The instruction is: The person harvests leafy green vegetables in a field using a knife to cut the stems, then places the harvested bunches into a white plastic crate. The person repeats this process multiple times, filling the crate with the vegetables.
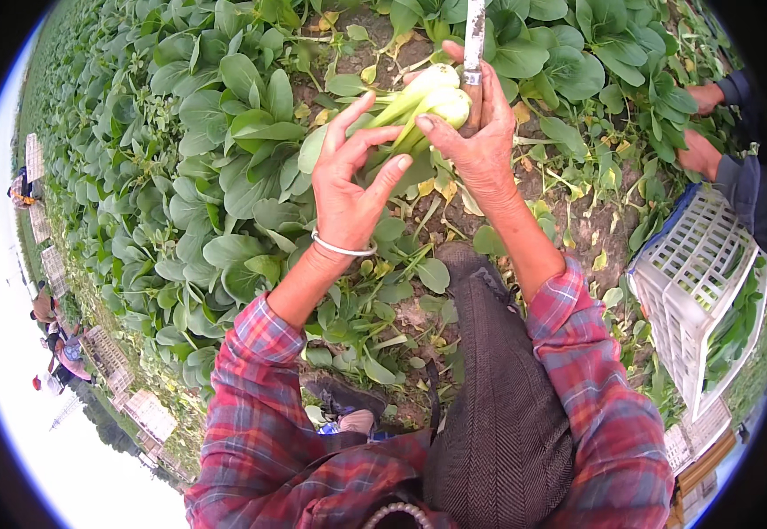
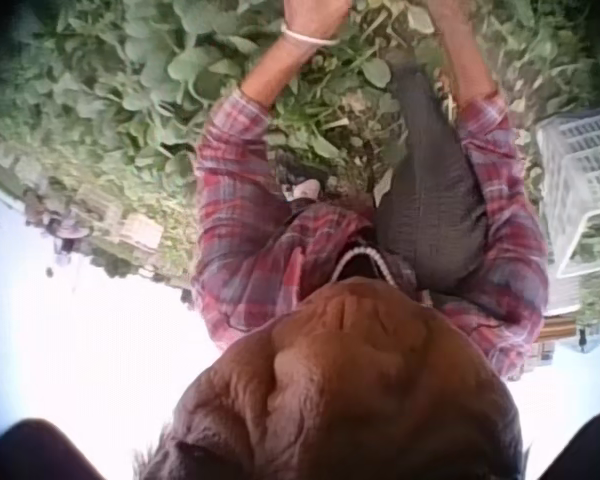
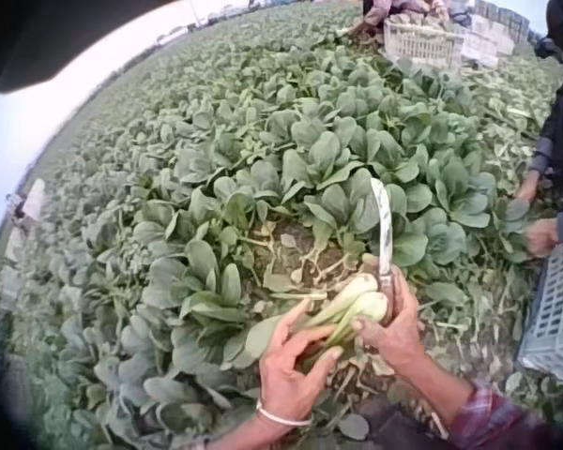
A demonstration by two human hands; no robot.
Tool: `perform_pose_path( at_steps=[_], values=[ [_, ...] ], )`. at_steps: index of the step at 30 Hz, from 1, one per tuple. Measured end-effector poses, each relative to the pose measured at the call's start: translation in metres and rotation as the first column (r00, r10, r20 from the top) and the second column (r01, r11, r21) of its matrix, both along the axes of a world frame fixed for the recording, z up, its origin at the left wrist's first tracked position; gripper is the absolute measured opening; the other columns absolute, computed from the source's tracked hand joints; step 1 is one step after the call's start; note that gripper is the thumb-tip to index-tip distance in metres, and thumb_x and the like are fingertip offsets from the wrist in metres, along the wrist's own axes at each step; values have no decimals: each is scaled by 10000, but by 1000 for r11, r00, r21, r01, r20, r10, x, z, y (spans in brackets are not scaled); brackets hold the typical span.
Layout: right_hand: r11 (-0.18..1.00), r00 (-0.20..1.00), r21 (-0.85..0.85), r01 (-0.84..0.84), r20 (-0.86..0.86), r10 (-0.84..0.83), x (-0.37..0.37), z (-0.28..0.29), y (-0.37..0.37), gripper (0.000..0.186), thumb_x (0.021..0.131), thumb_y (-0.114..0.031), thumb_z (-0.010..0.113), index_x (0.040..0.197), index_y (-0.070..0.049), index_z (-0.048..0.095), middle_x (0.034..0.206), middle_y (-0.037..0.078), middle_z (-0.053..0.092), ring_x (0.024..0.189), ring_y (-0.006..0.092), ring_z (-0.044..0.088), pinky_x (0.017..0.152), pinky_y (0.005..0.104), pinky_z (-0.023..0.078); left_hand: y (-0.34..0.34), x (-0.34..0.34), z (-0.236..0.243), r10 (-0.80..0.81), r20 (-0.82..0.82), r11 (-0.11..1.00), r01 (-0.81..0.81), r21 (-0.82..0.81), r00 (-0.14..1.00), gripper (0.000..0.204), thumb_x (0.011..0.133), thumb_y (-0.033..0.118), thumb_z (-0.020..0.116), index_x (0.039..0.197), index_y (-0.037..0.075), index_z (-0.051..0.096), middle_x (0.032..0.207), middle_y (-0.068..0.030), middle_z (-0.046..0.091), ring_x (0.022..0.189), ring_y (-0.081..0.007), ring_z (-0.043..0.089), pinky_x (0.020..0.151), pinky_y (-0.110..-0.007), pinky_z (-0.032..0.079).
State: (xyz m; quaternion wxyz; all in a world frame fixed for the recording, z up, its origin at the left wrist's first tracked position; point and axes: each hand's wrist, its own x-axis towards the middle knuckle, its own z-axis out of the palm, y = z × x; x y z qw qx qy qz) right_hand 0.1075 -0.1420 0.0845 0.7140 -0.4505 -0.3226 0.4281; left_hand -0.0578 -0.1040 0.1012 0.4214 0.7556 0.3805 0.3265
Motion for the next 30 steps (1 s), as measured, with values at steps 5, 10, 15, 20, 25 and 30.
perform_pose_path(
  at_steps=[5,10,15,20,25,30],
  values=[
    [985,988,-110,-130,67,138,23,15,-46,780,741,-115,756,1397,6,353,1125,175,643,1027,213,639,942,334,505,-49,-13,42,55,-36,973,-45,226,998,790,711,220,825,1369,1,446,1510,-223,297,1307,-342,450,1041,-421,404],
    [947,957,-153,-284,-113,268,-2,9,-68,878,679,-272,826,1380,29,392,1151,130,632,1019,174,620,949,302,482,-76,11,12,-123,-85,929,84,-359,989,815,624,209,838,1295,-41,450,1334,-269,481,1130,-407,563,931,-398,486],
    [905,986,-409,-117,-157,57,20,-44,-75,572,1031,-477,316,1362,-37,470,998,85,695,562,-3,508,440,152,360,-70,14,-11,-339,-502,938,247,-242,796,460,608,56,741,1011,-19,533,1131,-252,609,798,-425,635,725,-434,532],
    [820,960,-563,-103,161,231,6,-87,-97,417,1015,-284,447,1380,-90,500,719,3,605,445,32,438,432,197,381,-45,-25,-63,-233,-916,913,399,-90,326,262,648,5,673,900,26,602,1299,-262,494,715,-344,677,652,-411,551],
    [757,694,-603,-251,433,575,-33,-111,-100,449,959,-194,508,1405,-234,478,673,149,570,590,274,571,631,387,486,-33,-105,-86,-128,-940,914,405,11,316,240,694,-4,639,930,18,603,1333,-176,500,691,-319,673,627,-394,551],
    [775,587,-576,-259,543,600,-40,-148,-105,448,949,-177,544,1392,-204,488,780,182,614,606,326,534,635,384,480,-62,-121,-96,-52,-935,897,427,110,351,242,727,1,620,966,30,604,1348,-111,508,679,-260,639,647,-359,530]
  ],
)
